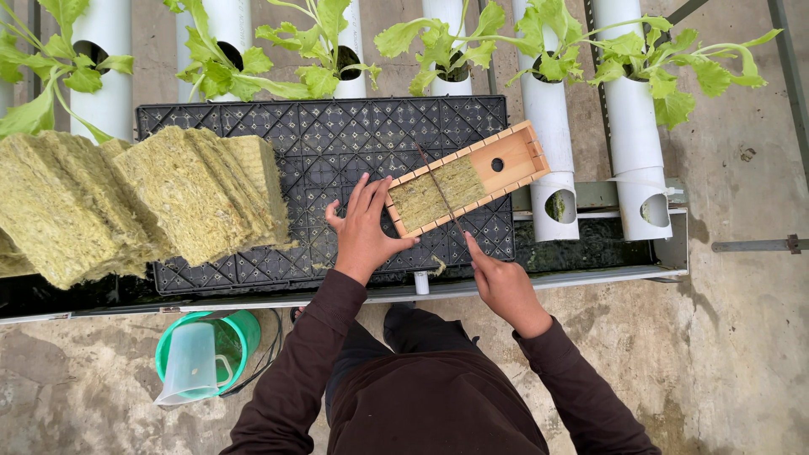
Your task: The person places rectangular rockwool blocks into a wooden cutting frame and uses a long serrated knife to slice them into smaller pieces. The cut pieces are then placed onto a black tray next to a hydroponic system with growing lettuce.
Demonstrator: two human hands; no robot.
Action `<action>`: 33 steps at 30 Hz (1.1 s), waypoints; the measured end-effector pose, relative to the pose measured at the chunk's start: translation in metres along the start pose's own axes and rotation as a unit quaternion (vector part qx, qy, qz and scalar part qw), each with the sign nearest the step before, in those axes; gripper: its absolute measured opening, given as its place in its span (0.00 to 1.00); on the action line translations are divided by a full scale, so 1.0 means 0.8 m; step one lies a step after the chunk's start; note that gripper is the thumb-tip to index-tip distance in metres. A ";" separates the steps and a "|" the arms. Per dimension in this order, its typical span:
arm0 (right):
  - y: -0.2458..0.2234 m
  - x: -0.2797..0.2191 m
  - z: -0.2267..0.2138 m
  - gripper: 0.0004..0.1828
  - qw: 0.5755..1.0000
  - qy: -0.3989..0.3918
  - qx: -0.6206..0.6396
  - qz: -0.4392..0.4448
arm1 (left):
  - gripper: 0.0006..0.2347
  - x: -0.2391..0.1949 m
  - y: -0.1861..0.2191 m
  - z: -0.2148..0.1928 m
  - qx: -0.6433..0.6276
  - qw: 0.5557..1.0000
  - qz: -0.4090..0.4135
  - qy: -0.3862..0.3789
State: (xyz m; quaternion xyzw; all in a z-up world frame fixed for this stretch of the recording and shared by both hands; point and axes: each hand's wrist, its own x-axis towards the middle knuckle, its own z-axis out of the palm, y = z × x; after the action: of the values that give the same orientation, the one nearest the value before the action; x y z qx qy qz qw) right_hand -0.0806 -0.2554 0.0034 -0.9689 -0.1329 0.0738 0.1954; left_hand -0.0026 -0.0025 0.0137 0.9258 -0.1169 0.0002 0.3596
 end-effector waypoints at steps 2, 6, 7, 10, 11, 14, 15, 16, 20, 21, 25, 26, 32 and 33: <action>-0.004 0.000 -0.003 0.29 1.000 -0.004 -0.004 0.002 | 0.41 0.000 -0.001 0.001 0.004 1.000 -0.001 -0.002; -0.019 -0.003 -0.015 0.29 1.000 -0.030 -0.002 0.002 | 0.41 0.000 -0.002 0.002 0.009 1.000 -0.003 -0.007; -0.020 -0.001 -0.016 0.29 1.000 -0.031 -0.001 0.001 | 0.41 0.000 -0.004 0.002 0.009 1.000 -0.003 -0.007; -0.016 -0.001 -0.014 0.28 1.000 -0.024 0.002 0.008 | 0.41 0.000 -0.005 0.003 0.001 1.000 -0.001 -0.007; -0.011 -0.002 -0.009 0.29 1.000 -0.023 0.011 0.011 | 0.41 0.000 -0.004 0.003 0.000 1.000 0.000 -0.007; -0.005 -0.006 0.004 0.29 0.999 -0.022 0.024 0.018 | 0.41 0.000 -0.004 0.003 -0.001 1.000 0.000 -0.006; -0.006 -0.009 0.008 0.29 0.999 -0.023 0.026 0.022 | 0.41 0.000 -0.005 0.003 -0.002 1.000 0.001 -0.005; -0.006 -0.010 0.008 0.29 0.999 -0.023 0.026 0.022 | 0.41 0.001 -0.006 0.004 -0.003 1.000 0.001 -0.005; -0.006 -0.022 0.010 0.29 0.998 -0.027 0.034 0.035 | 0.42 0.000 -0.007 0.006 0.002 1.000 -0.001 -0.003; -0.005 -0.026 0.011 0.29 0.998 -0.031 0.032 0.042 | 0.41 0.000 -0.007 0.006 0.000 1.000 0.001 -0.002; -0.002 -0.059 0.016 0.30 0.998 -0.022 0.037 0.049 | 0.42 0.001 -0.008 0.007 0.001 1.000 0.000 -0.001; 0.002 -0.068 0.021 0.29 0.998 -0.015 0.045 0.049 | 0.42 0.000 -0.007 0.006 0.002 1.000 -0.001 0.002; 0.026 -0.128 0.037 0.29 0.998 0.045 0.037 -0.013 | 0.43 0.001 -0.015 0.018 0.042 0.999 -0.008 0.013; 0.031 -0.140 0.040 0.30 0.995 0.068 0.037 -0.067 | 0.45 0.001 -0.019 0.023 0.086 0.996 -0.015 0.022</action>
State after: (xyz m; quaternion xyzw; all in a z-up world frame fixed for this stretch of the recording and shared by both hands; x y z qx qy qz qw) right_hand -0.1879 -0.2984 -0.0255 -0.9527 -0.1815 -0.0005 0.2439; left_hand 0.0001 -0.0041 -0.0100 0.9548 -0.0946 0.0253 0.2806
